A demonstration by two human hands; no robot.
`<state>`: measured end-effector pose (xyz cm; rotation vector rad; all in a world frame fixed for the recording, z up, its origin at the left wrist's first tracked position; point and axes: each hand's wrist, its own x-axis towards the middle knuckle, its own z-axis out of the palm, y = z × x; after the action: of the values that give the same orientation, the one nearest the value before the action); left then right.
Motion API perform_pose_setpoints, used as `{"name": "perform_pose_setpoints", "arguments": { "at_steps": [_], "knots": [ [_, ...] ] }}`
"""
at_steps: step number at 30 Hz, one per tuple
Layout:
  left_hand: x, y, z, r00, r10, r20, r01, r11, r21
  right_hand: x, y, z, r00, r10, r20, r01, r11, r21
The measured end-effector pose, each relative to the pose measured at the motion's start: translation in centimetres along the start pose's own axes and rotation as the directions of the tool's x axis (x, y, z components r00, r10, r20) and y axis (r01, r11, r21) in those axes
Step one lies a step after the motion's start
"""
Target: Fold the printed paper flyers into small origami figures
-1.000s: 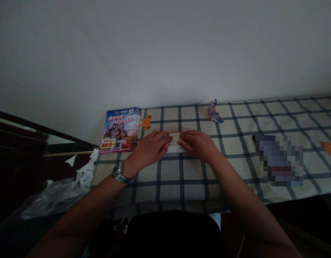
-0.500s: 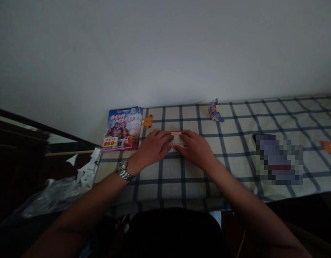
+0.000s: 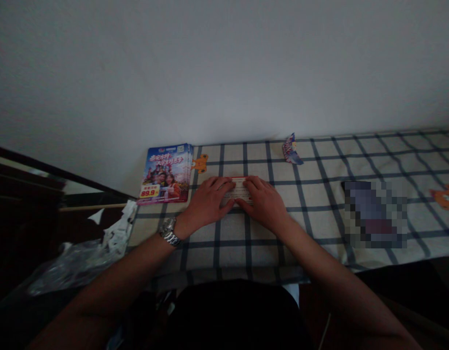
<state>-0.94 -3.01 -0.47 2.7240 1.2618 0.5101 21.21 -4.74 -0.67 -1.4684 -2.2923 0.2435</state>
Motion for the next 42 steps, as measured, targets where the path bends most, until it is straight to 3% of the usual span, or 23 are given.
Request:
{"name": "perform_pose_setpoints", "arguments": {
  "at_steps": [7, 42],
  "knots": [
    [0.0, 0.0, 0.3, 1.0, 0.003, -0.011, -0.003, 1.0, 0.002, -0.1, 0.4, 0.0, 0.999, -0.021, 0.024, 0.02, 0.998, 0.053],
    [-0.6, 0.0, 0.5, 1.0, 0.009, 0.012, -0.01, 1.0, 0.016, -0.8, 0.4, 1.1, 0.999, -0.048, -0.007, 0.048, 0.999, 0.014]
  ]
}}
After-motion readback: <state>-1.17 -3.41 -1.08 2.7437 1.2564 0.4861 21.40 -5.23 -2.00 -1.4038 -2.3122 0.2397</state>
